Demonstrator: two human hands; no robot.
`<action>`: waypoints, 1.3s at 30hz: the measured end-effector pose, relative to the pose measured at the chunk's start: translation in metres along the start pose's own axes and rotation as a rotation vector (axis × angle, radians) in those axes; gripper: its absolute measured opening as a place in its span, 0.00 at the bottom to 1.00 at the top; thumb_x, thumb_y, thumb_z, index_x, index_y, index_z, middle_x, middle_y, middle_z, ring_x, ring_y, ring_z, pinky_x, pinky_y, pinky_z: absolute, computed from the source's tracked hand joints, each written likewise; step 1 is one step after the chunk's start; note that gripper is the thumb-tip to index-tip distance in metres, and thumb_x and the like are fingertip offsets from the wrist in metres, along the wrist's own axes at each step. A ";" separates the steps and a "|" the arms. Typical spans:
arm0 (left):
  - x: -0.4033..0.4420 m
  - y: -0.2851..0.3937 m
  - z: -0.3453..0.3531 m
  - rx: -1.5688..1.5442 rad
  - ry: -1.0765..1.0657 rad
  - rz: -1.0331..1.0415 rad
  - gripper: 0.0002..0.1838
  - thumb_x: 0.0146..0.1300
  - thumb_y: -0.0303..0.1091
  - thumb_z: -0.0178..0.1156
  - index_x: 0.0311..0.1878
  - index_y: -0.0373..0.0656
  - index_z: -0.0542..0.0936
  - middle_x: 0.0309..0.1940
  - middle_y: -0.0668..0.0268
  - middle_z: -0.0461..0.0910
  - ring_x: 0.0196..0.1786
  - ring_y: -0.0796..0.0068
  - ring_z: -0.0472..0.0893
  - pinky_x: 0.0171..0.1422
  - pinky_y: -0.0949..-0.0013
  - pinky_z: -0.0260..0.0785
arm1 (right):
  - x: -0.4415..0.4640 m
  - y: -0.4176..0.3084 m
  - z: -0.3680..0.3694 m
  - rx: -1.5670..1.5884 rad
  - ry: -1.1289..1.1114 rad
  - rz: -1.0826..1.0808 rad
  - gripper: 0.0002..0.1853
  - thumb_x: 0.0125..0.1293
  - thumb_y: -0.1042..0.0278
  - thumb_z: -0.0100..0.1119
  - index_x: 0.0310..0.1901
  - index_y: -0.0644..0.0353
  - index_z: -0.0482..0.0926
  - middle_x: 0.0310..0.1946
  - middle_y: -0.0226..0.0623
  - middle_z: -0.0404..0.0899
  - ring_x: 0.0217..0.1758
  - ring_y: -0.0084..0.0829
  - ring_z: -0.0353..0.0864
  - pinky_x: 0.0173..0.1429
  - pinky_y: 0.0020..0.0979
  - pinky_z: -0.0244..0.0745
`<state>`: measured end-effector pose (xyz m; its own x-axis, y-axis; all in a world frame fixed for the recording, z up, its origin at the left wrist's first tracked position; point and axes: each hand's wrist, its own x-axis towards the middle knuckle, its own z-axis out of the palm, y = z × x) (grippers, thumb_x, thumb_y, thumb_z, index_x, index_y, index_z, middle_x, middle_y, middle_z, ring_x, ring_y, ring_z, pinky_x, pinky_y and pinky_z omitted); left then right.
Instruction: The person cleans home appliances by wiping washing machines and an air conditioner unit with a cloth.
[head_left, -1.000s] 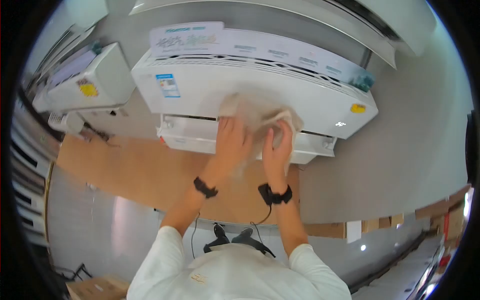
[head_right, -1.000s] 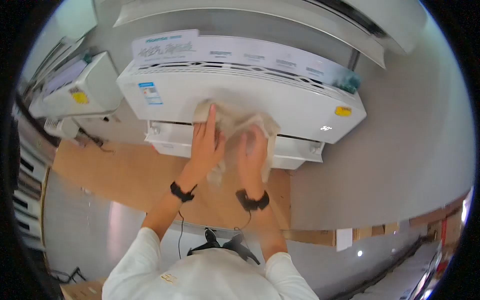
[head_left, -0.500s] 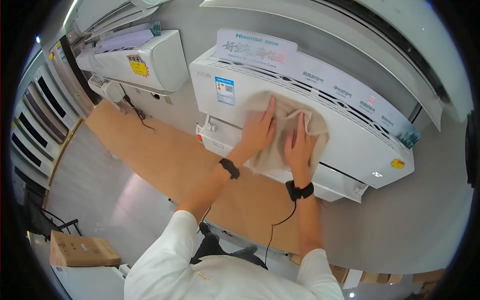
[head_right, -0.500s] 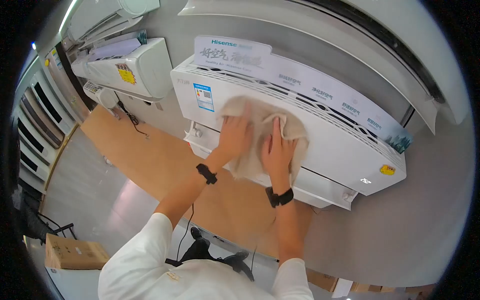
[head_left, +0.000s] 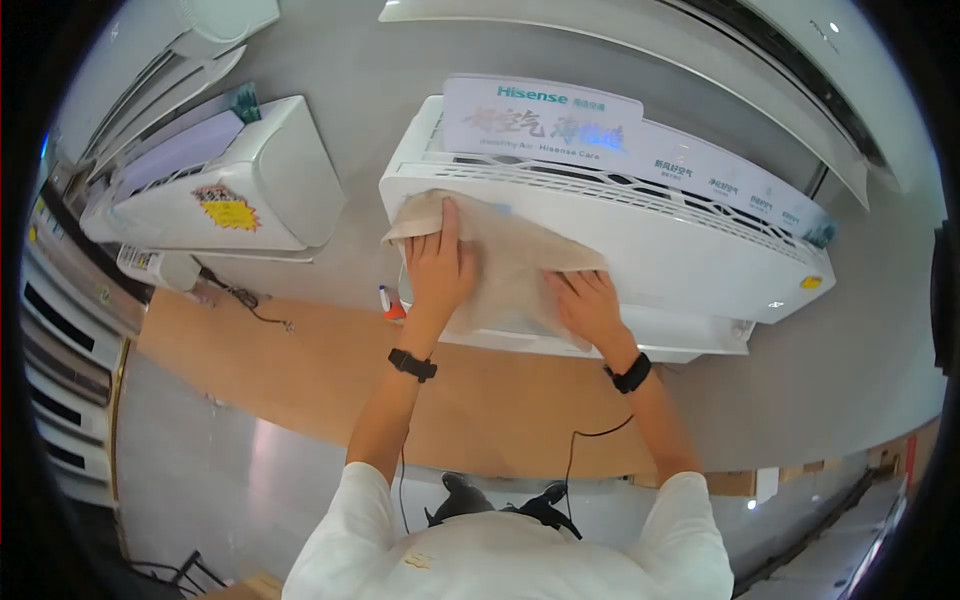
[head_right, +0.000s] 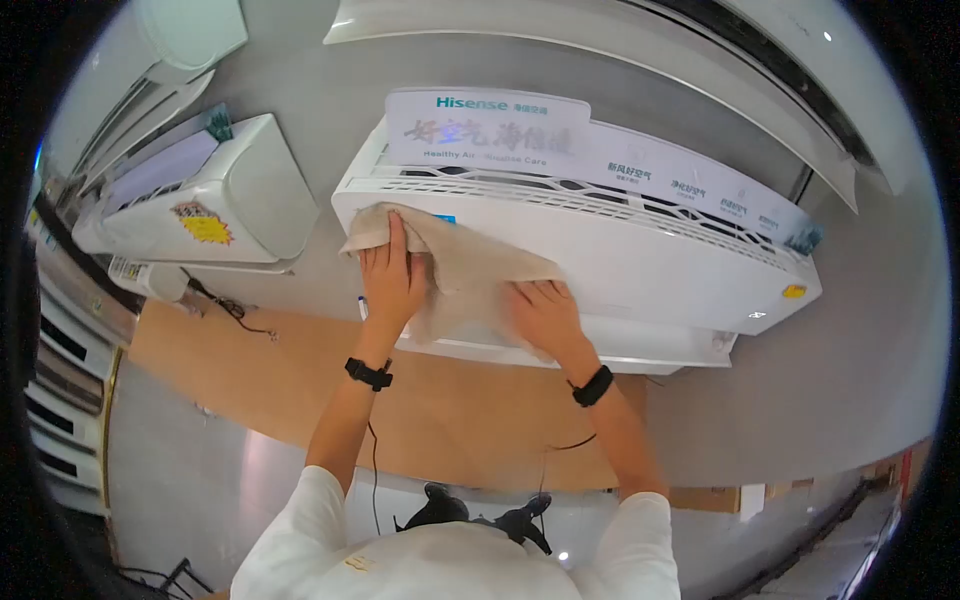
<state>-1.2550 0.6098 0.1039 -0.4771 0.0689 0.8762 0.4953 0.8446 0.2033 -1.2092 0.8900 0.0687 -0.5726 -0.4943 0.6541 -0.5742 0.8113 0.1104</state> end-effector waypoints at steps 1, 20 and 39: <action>-0.002 0.000 0.002 -0.027 -0.020 -0.004 0.40 0.62 0.32 0.59 0.78 0.30 0.64 0.68 0.40 0.74 0.74 0.33 0.68 0.80 0.36 0.51 | -0.004 -0.002 -0.005 -0.059 0.000 0.043 0.25 0.60 0.65 0.66 0.61 0.56 0.82 0.58 0.43 0.80 0.64 0.50 0.76 0.71 0.59 0.64; -0.039 0.176 0.066 -0.195 -0.238 0.182 0.45 0.63 0.33 0.61 0.82 0.29 0.56 0.74 0.41 0.68 0.77 0.37 0.63 0.82 0.35 0.41 | -0.048 0.037 -0.046 -0.149 0.469 0.759 0.12 0.59 0.71 0.57 0.41 0.71 0.76 0.46 0.60 0.73 0.66 0.68 0.67 0.80 0.75 0.39; -0.011 0.469 0.199 -0.228 -0.264 0.398 0.40 0.64 0.33 0.61 0.80 0.34 0.64 0.69 0.45 0.76 0.73 0.45 0.71 0.78 0.45 0.56 | -0.234 0.273 -0.160 0.014 0.682 0.858 0.33 0.65 0.56 0.64 0.63 0.78 0.73 0.69 0.74 0.63 0.76 0.76 0.56 0.81 0.73 0.38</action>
<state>-1.1619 1.1111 0.1023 -0.3720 0.5173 0.7707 0.8067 0.5909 -0.0072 -1.1383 1.2770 0.0662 -0.3432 0.5134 0.7865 -0.1484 0.7972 -0.5851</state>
